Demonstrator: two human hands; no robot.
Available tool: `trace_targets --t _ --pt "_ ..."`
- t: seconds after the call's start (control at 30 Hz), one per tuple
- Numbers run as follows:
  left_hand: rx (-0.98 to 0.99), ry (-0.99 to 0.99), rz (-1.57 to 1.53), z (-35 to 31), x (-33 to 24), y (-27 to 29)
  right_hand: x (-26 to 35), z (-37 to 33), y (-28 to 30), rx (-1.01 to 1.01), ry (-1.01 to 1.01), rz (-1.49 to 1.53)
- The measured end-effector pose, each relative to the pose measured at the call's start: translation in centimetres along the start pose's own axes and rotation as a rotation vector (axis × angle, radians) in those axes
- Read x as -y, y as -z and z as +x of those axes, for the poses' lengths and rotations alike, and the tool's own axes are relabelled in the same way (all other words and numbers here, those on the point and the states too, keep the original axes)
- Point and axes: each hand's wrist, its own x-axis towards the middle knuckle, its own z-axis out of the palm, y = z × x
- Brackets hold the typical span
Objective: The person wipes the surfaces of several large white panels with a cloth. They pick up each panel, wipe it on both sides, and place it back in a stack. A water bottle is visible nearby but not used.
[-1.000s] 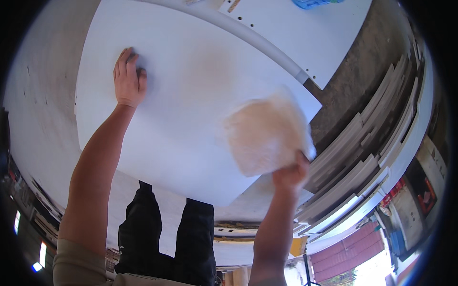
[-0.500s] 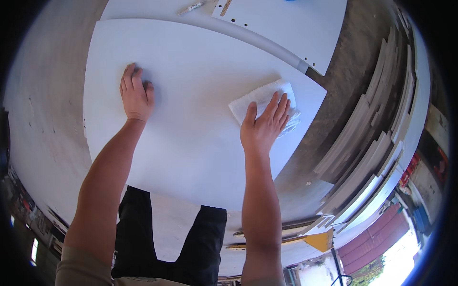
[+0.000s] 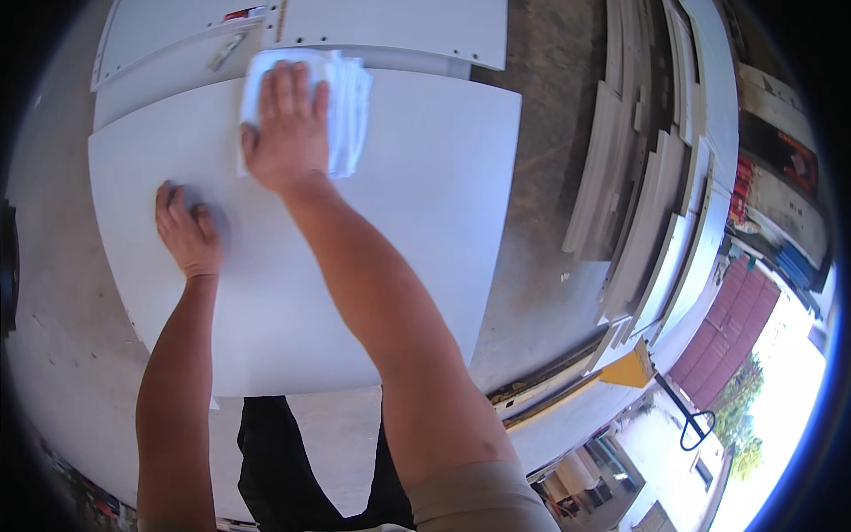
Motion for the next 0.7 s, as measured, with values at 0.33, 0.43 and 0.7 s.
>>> trace_targets --t 0.33,0.43,0.7 --pt "0.023 -0.007 0.058 0.0 0.0 -0.2 -23.3 -4.7 11.3 -0.074 -0.321 -0.336" --pt "0.031 -0.009 0.047 -0.3 -0.3 -0.4 -23.9 -6.0 12.0 -0.081 -0.317 -0.341" --pt "0.044 0.003 0.097 -0.4 0.0 0.3 -18.7 -28.3 13.6 0.134 -0.619 -0.118"
